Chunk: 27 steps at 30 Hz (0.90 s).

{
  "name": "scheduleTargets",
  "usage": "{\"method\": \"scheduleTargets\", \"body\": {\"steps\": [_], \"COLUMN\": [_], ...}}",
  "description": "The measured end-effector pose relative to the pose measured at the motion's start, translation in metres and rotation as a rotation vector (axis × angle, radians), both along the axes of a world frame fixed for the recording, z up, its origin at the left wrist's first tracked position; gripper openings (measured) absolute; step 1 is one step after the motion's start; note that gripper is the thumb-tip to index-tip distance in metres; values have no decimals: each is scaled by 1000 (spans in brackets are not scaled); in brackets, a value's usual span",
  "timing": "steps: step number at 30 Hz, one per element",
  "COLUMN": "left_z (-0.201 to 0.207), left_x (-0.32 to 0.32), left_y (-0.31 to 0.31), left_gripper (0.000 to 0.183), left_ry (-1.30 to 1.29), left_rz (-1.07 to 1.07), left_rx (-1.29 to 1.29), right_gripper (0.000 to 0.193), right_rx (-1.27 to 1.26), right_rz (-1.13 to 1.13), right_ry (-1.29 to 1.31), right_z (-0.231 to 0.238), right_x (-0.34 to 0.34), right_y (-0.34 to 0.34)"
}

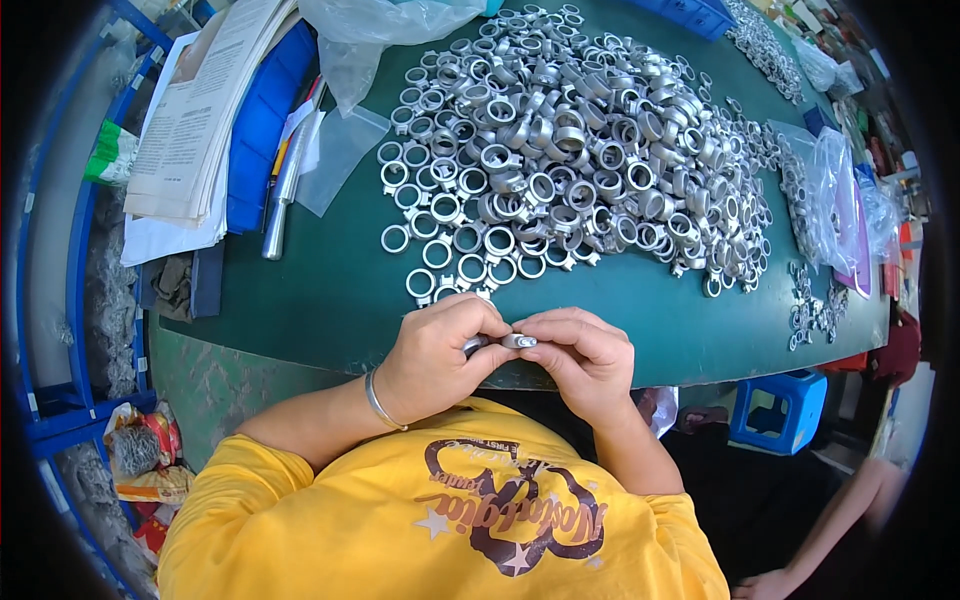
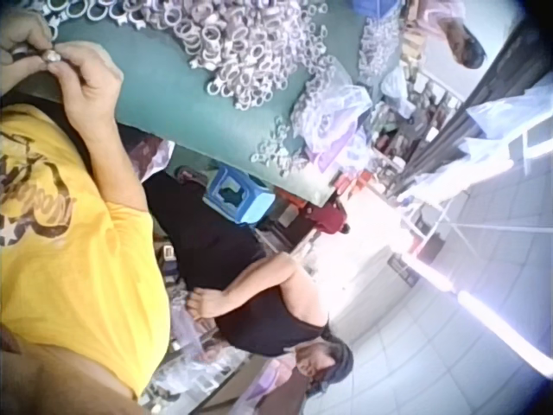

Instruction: The person picks up small metal rings and inserts round components into them by hand, handling them one at a time and placing the assembled units back on the table.

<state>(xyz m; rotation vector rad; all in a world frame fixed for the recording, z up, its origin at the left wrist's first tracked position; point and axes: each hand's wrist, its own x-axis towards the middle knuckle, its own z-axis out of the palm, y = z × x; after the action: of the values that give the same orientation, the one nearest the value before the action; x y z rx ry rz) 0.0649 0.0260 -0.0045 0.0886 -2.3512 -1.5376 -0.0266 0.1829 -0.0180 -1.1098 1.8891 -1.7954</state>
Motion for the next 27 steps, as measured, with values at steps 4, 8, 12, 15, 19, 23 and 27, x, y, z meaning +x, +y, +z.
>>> {"method": "scheduleTargets", "body": {"steps": [4,8,12,15,19,23,27], "left_z": [-4,-6,-4,3,3,2,-2], "left_x": [-2,-12,-15,-16,-14,-15,-16], "left_y": [-7,-8,-5,-3,-2,-2,-1], "left_gripper": [20,16,17,20,18,15,14], "left_ry": [-15,-26,-33,-107,-120,-118,-112], "left_rz": [-5,-21,-37,-4,16,39,34], "left_rx": [-37,-24,-102,-65,-54,-73,-93], "right_gripper": [17,18,22,17,9,12,28], "right_rx": [33,51,7,-28,95,-80,563], "right_rz": [6,-2,35,-67,-662,-1201,-1358], "right_ry": [44,59,278,301,655,701,661], "right_z": [0,1,2,16,37,79,94], "right_x": [-4,-11,-14,-23,-89,-197,-270], "right_y": [-8,-6,-3,12,72,154,239]}}
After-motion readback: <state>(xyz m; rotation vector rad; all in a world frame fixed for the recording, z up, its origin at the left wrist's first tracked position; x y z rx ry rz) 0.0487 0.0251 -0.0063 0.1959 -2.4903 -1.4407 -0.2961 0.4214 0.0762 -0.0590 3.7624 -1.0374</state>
